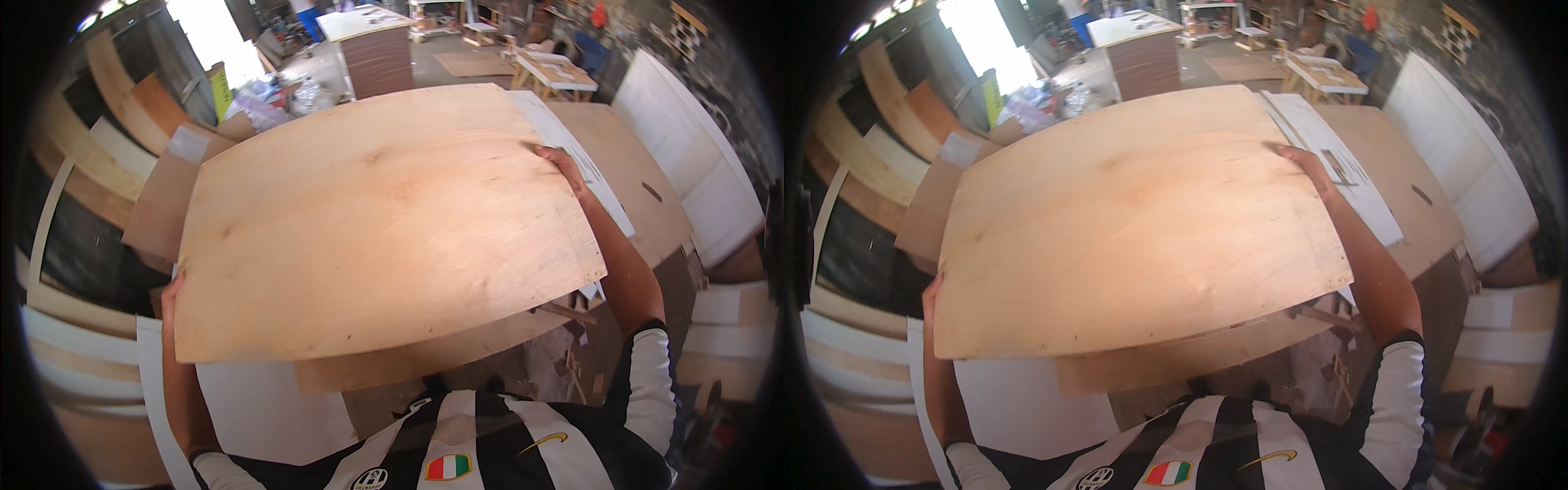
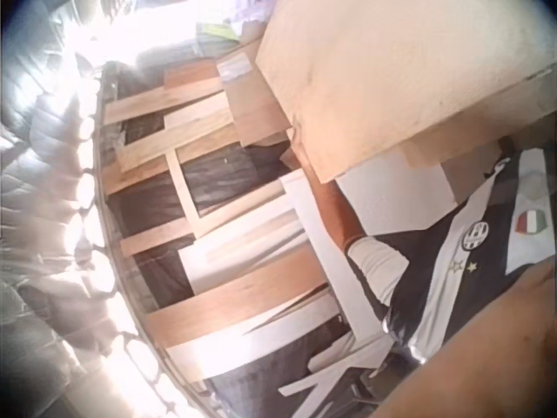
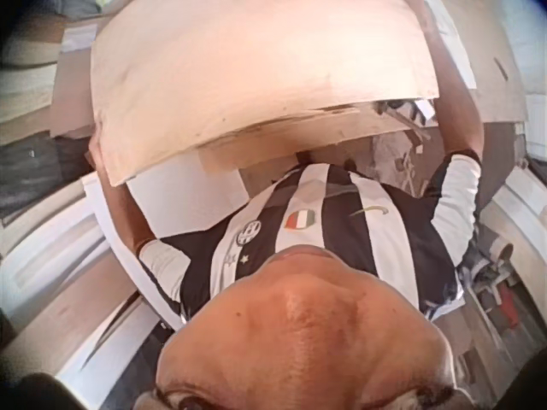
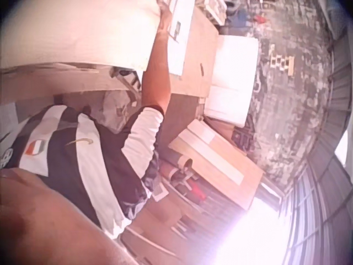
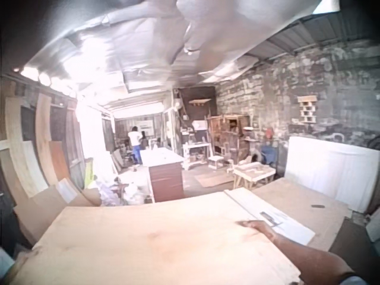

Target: The person hammers nails into wood supports inside a cabinet frame, flips the structure to place a plywood top, and سپس hammers more nails into separate wood pieces before aligning them on the frame.

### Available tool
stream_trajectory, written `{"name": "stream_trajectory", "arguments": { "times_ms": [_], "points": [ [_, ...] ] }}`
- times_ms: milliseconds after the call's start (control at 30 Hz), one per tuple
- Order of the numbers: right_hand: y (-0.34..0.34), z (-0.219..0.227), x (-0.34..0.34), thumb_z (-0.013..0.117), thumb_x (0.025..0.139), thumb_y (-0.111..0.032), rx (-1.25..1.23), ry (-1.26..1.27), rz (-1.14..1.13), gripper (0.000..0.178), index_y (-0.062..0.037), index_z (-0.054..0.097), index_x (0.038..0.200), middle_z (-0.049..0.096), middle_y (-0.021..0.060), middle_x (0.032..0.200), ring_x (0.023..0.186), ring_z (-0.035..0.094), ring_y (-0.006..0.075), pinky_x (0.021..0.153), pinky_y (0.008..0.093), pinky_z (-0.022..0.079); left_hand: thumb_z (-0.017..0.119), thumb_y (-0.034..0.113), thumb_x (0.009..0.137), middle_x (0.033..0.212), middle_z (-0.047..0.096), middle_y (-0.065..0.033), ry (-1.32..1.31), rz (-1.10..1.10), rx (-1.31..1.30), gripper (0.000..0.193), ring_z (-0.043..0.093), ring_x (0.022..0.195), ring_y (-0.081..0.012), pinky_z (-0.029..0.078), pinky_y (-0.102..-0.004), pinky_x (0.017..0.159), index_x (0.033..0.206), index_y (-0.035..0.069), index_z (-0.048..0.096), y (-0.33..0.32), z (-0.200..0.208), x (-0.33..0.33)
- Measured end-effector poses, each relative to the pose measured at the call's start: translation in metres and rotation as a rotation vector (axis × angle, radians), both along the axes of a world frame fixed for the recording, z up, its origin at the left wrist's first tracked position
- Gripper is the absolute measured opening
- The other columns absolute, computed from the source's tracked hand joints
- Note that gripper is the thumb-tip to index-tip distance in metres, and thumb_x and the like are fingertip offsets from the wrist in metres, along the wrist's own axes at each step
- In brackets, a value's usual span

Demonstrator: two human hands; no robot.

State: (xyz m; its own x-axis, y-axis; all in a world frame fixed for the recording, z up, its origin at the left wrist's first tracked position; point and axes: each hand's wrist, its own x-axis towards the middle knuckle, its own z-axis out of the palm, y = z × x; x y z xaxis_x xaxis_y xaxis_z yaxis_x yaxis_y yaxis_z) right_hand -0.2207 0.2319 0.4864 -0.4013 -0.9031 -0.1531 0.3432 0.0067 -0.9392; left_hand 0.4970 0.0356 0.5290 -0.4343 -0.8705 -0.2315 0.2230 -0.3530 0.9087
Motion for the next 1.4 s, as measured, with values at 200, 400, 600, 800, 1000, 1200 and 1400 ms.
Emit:
{"name": "stream_trajectory", "arguments": {
  "times_ms": [200, 400, 600, 800, 1000, 1200, 1400],
  "points": [
    [0.122, 0.044, 0.025, 0.068, 0.089, -0.041, -0.026, 0.078, -0.174, 0.063, -0.0014, 0.059, 0.137, 0.066, 0.0171, 0.123, 0.107, 0.065, 0.0248, 0.092, 0.0374, 0.053, 0.053, 0.038, 0.1, 0.137, 0.061, -0.0162, 0.084, 0.013, -0.221, 0.057, 0.064, 0.119, -0.0287, 0.051, -0.0412, 0.102, 0.145, 0.003, 0.048, 0.029, -0.013, 0.014],
    [0.284, 0.097, 0.0, 0.066, 0.093, -0.045, -0.019, 0.566, -0.657, 0.064, -0.0023, 0.06, 0.139, 0.062, 0.0141, 0.136, 0.119, 0.061, 0.0237, 0.1, 0.0327, 0.049, 0.053, 0.041, 0.101, 0.143, 0.057, -0.0166, 0.194, -0.361, -0.426, 0.061, 0.057, 0.13, -0.0321, 0.047, -0.046, 0.109, 0.148, 0.003, 0.046, 0.047, 0.002, -0.014],
    [0.485, 0.175, -0.032, 0.062, 0.1, -0.035, -0.525, 0.422, -0.484, 0.039, -0.0033, 0.065, 0.123, 0.071, 0.0077, 0.112, 0.101, 0.068, 0.0171, 0.091, 0.0349, 0.054, 0.046, 0.063, 0.1, 0.155, 0.045, -0.0146, 0.236, -0.236, -0.195, 0.08, 0.047, 0.139, -0.0361, 0.04, -0.052, 0.114, 0.156, 0.008, 0.035, 0.122, 0.0, -0.159],
    [0.621, 0.304, 0.027, 0.073, 0.09, -0.039, -0.199, 0.921, -0.591, 0.046, 0.0013, 0.069, 0.112, 0.074, 0.0153, 0.099, 0.083, 0.072, 0.0224, 0.083, 0.0357, 0.06, 0.045, 0.063, 0.1, 0.161, 0.037, -0.0111, 0.882, -0.863, -0.215, 0.076, 0.032, 0.148, -0.0336, 0.029, -0.0558, 0.12, 0.158, 0.015, 0.035, 0.204, -0.154, -0.325],
    [0.744, 0.287, 0.041, 0.066, 0.095, -0.049, -0.209, 0.751, -0.964, 0.057, 0.0013, 0.065, 0.121, 0.073, 0.0156, 0.107, 0.085, 0.073, 0.022, 0.084, 0.0343, 0.061, 0.053, 0.062, 0.096, 0.159, 0.04, -0.0128, 0.764, -0.74, -0.282, 0.078, 0.036, 0.146, -0.0374, 0.032, -0.0585, 0.117, 0.155, 0.013, 0.039, 0.267, -0.236, -0.449],
    [0.905, 0.187, 0.044, 0.055, 0.101, -0.047, -0.16, 0.453, -1.303, 0.059, -0.0013, 0.054, 0.139, 0.063, 0.0164, 0.133, 0.118, 0.064, 0.0274, 0.104, 0.0431, 0.051, 0.053, 0.063, 0.096, 0.155, 0.043, -0.0174, 0.75, -0.885, -0.378, 0.081, 0.043, 0.141, -0.0382, 0.039, -0.0575, 0.115, 0.154, 0.008, 0.037, 0.316, -0.179, -0.558],
    [1.036, 0.081, 0.04, 0.052, 0.104, -0.042, -0.176, 0.308, -1.422, 0.061, -0.0003, 0.043, 0.147, 0.056, 0.0176, 0.143, 0.126, 0.059, 0.032, 0.107, 0.0473, 0.048, 0.063, 0.054, 0.093, 0.15, 0.046, -0.0178, 0.566, -0.993, -0.284, 0.083, 0.05, 0.134, -0.037, 0.045, -0.0546, 0.11, 0.153, 0.004, 0.036, 0.418, -0.169, -0.671]
  ]
}}
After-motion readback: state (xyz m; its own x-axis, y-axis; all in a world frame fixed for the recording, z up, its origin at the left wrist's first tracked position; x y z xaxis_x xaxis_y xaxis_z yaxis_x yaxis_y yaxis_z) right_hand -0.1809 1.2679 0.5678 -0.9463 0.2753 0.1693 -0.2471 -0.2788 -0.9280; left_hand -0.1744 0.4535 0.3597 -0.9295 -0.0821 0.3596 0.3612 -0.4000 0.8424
